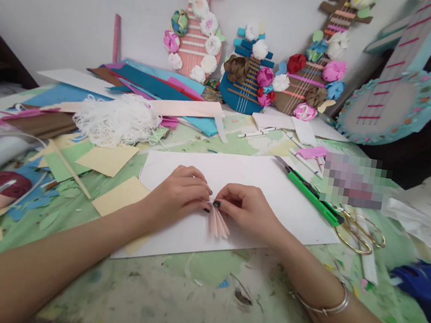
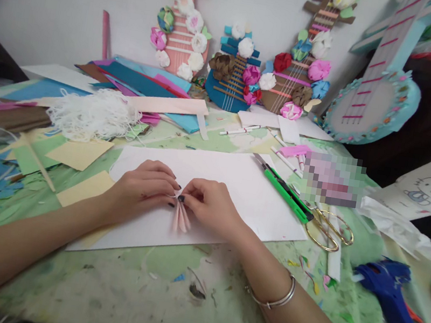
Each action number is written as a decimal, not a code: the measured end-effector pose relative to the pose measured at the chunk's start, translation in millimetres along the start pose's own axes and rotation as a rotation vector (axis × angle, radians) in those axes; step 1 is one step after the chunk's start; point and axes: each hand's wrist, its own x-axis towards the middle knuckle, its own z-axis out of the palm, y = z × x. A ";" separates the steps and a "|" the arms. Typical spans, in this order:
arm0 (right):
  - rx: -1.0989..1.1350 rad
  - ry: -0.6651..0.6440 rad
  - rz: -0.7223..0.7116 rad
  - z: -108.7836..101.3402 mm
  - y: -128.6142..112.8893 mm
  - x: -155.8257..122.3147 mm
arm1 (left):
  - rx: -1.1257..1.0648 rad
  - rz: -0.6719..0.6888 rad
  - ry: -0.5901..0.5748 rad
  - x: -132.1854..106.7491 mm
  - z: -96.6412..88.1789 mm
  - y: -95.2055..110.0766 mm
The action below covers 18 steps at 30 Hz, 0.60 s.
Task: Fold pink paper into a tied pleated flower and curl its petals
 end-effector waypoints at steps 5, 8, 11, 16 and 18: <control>0.081 -0.004 0.019 -1.2 0.8 0.5 | 0.046 0.031 0.084 1.3 -4.1 1.5; 0.102 -0.008 0.024 -1.6 1.2 0.9 | 0.029 -0.014 0.126 2.5 -5.6 7.1; 0.058 0.021 0.018 -1.0 0.9 0.8 | -0.138 -0.080 0.053 3.6 -5.4 12.8; 0.062 0.093 -0.046 2.8 1.4 0.9 | -0.305 -0.247 0.008 5.1 -5.0 17.7; 0.108 0.094 -0.057 5.1 3.1 1.2 | -0.340 -0.285 0.005 5.2 -5.1 18.2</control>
